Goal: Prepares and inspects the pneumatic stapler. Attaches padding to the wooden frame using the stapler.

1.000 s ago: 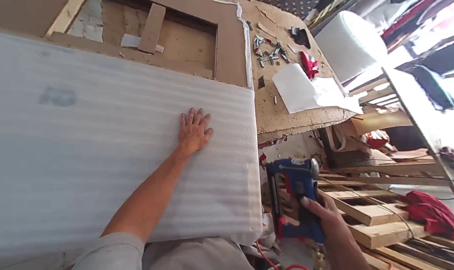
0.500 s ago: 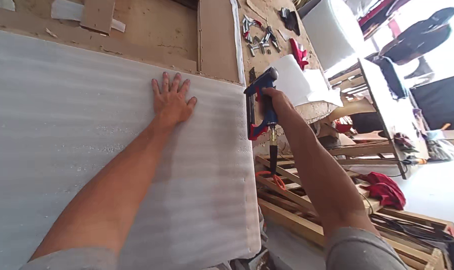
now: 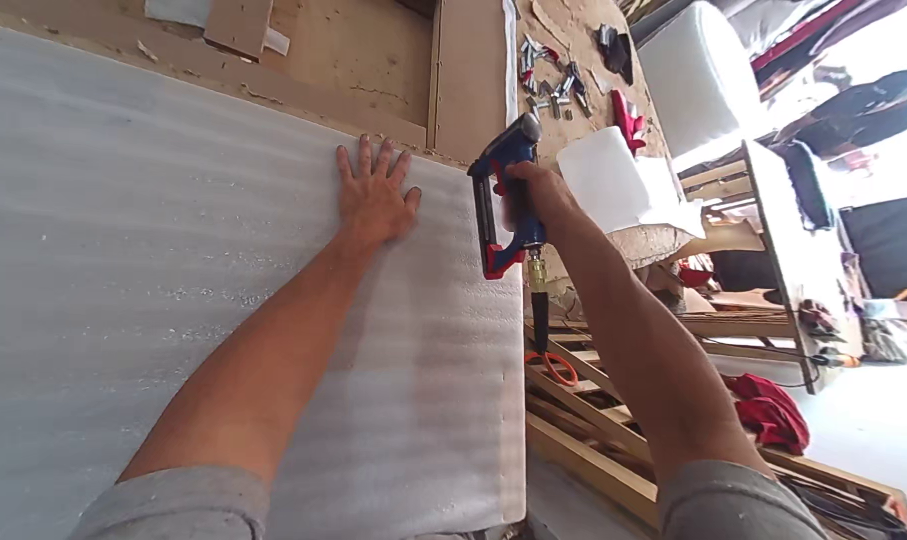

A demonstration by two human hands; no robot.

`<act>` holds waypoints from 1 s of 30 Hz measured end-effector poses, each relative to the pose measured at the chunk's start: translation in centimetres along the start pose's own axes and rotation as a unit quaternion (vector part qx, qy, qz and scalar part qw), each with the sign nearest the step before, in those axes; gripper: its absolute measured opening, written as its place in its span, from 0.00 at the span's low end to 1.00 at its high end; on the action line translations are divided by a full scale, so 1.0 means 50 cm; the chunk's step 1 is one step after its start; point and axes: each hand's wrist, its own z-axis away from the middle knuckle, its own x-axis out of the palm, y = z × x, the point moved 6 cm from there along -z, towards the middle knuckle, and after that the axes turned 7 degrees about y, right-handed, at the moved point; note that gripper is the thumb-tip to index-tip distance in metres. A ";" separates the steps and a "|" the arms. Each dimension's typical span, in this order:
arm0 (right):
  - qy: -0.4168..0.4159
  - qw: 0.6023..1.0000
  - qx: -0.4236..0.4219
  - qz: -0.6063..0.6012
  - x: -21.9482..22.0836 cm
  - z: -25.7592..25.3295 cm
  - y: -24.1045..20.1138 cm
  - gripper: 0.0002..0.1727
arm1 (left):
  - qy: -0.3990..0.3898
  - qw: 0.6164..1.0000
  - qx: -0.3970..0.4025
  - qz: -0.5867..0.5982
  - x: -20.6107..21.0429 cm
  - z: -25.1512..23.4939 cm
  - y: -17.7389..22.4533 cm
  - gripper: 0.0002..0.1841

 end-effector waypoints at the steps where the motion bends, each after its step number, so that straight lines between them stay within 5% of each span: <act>1: -0.009 1.000 0.001 0.005 0.023 -0.003 -0.003 0.19 | -0.002 1.000 -0.001 0.002 0.001 -0.001 -0.001 0.36; 8: 0.004 1.000 -0.012 -0.003 0.041 0.034 -0.061 0.18 | 0.041 0.992 0.078 0.094 -0.037 0.017 -0.032 0.34; 11: 0.003 1.000 -0.024 -0.002 0.056 0.072 -0.090 0.19 | 0.092 0.989 0.092 0.065 -0.094 0.085 -0.157 0.32; 17: -0.037 0.999 -0.033 0.021 0.210 0.091 -0.104 0.20 | 0.027 0.999 -0.027 -0.003 -0.200 0.103 -0.436 0.33; 30: -0.057 0.998 -0.038 0.014 0.467 0.141 -0.213 0.20 | 0.007 0.999 0.033 0.018 -0.207 0.066 -0.502 0.39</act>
